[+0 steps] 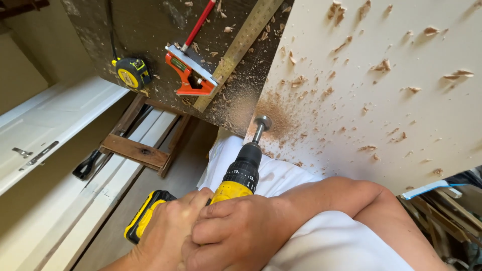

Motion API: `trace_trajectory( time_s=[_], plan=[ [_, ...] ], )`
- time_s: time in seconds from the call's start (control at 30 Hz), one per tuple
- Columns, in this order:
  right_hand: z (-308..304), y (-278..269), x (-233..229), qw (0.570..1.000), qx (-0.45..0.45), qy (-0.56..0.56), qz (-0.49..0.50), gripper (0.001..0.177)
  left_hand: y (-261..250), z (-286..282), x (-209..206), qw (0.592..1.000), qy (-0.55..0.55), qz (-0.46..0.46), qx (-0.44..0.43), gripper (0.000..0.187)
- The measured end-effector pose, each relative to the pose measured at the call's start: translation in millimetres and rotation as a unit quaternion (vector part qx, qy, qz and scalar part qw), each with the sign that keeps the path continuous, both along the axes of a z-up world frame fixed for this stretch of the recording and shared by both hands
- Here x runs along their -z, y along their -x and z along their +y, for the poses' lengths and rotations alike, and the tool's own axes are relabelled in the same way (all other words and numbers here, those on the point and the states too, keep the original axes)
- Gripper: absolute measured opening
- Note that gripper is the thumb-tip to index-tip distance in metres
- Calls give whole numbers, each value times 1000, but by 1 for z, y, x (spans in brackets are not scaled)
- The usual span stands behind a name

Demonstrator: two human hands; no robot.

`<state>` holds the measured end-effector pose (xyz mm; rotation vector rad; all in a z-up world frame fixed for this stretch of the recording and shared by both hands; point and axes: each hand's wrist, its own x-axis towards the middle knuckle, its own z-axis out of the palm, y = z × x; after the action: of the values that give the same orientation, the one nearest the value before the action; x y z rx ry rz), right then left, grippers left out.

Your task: Measuring and marking a wooden board before drilling a large recess using a power drill and a Forstner bit.

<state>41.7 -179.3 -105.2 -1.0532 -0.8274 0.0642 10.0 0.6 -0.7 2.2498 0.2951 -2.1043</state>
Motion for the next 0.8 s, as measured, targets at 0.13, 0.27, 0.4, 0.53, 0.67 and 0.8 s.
trace_trajectory(
  time_s=[0.13,0.27,0.4,0.53,0.67,0.8],
  plan=[
    [7,0,-1,1000,-1,14,12,26,-2,11,1,998,55,-38,-2,40],
    [15,4,-2,999,-11,41,-14,25,7,22,6,998,52,-29,1,35],
    [21,5,-3,998,-29,50,-28,30,16,30,9,996,72,-52,-9,37],
    [22,9,-5,997,-29,61,-38,28,32,34,11,989,98,-107,-14,38],
    [22,11,-7,998,-19,50,-36,27,42,33,10,987,98,-125,-19,35],
    [19,16,-7,998,-2,44,-45,28,47,28,9,987,88,-133,-5,34]
  ],
)
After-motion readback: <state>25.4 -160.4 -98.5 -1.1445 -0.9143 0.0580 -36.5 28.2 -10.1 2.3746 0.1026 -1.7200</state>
